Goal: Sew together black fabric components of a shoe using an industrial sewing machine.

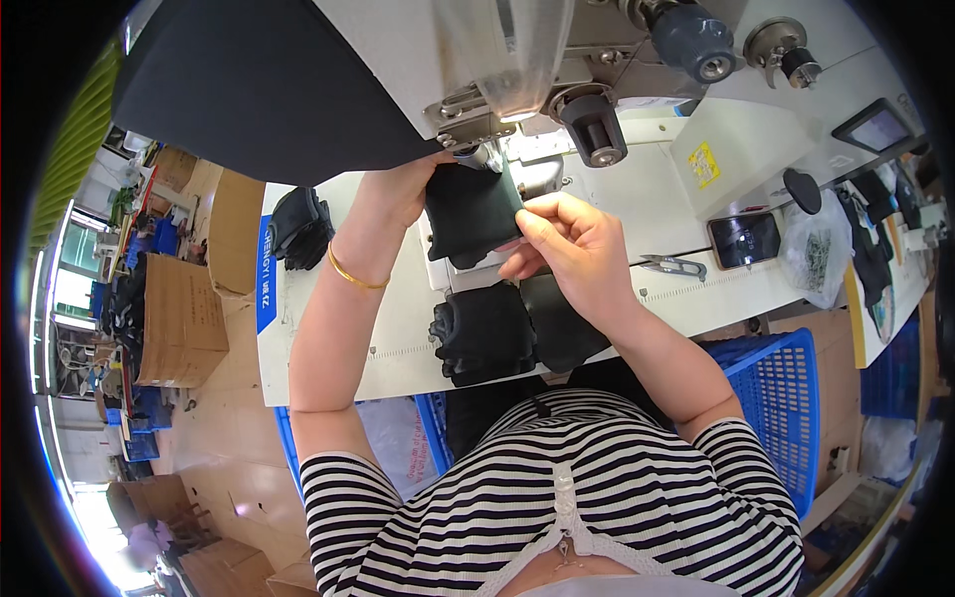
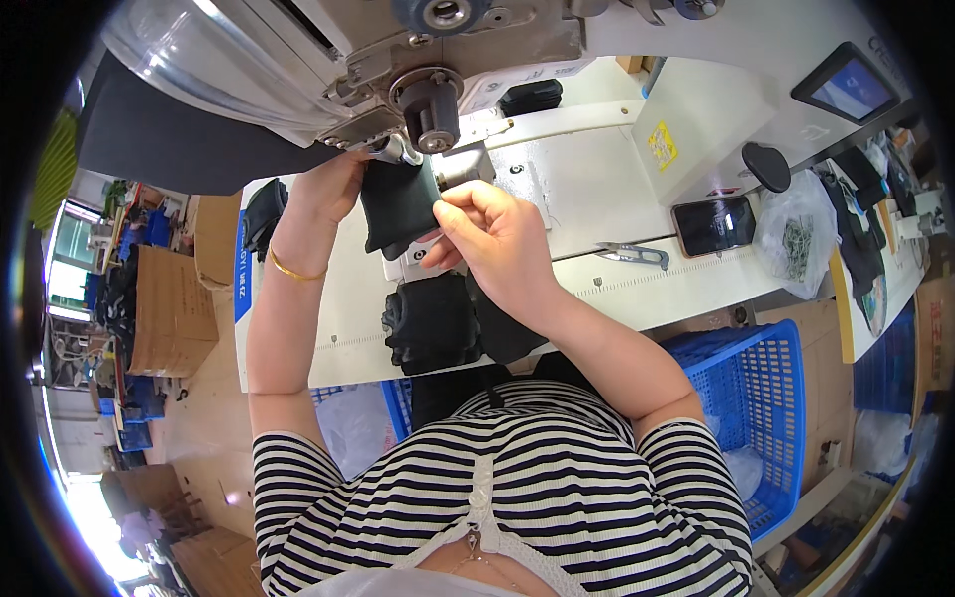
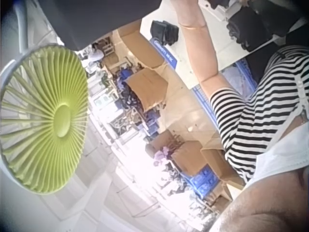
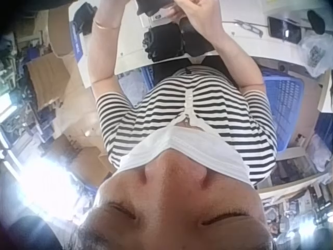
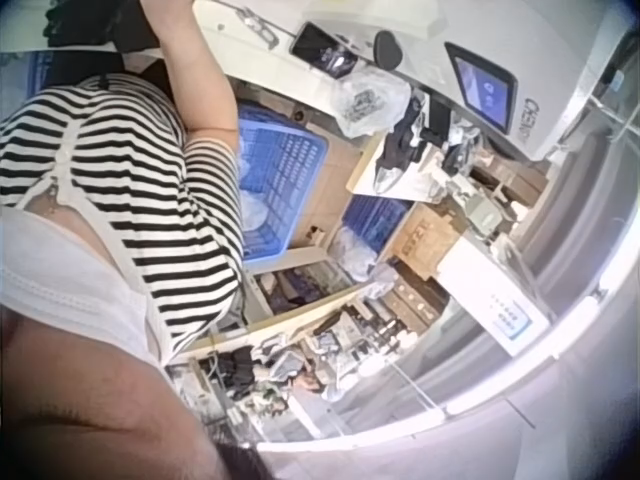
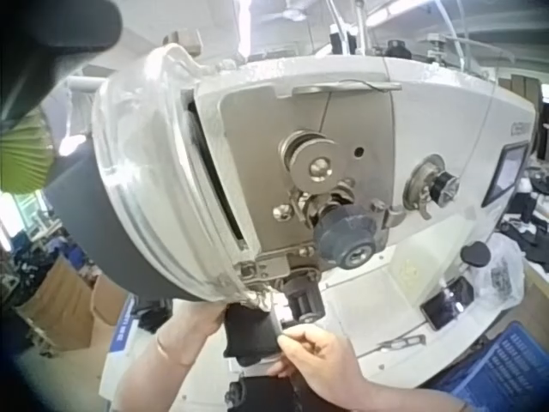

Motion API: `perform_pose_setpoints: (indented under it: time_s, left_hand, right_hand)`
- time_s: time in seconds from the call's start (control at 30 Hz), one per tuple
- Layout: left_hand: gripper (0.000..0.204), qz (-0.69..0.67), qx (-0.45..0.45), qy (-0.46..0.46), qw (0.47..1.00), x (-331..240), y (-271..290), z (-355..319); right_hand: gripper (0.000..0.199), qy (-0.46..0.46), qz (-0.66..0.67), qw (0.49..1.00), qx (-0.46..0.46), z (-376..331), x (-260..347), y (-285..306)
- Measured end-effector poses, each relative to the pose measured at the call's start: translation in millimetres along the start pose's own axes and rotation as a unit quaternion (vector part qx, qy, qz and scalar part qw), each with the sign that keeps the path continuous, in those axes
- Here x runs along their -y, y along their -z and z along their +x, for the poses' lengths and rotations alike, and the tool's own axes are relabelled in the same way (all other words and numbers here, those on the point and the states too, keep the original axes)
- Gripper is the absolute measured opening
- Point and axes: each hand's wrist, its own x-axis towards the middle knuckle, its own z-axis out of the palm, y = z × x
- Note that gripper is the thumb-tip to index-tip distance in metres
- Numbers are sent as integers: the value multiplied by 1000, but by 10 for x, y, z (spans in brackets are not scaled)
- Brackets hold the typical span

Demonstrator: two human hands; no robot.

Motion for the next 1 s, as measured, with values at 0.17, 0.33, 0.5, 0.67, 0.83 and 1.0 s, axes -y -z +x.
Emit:
perform_pose_setpoints:
  time_s: [0.17,0.33,0.5,0.67,0.83,1.0]
  left_hand:
    - [29,-16,8,-37,999,-21,-40,42]
    - [22,300,-64,-44,951,-83,-3,-120]
    - [29,350,-31,-408,842,207,-186,-652]
    - [32,320,-12,-330,888,254,-271,-767]
    - [28,321,-35,-362,875,243,-348,-801]
    - [23,359,-74,-428,826,249,-419,-839]
  right_hand:
    - [19,8,0,1000,-1,83,-17,10]
    - [18,16,1,1000,-5,102,-20,-36]
    - [17,12,16,999,-33,120,-34,-33]
    - [18,39,-27,999,-23,69,-50,-14]
    - [19,60,-60,996,-31,-2,-33,16]
    - [20,55,-57,997,-8,-11,2,74]
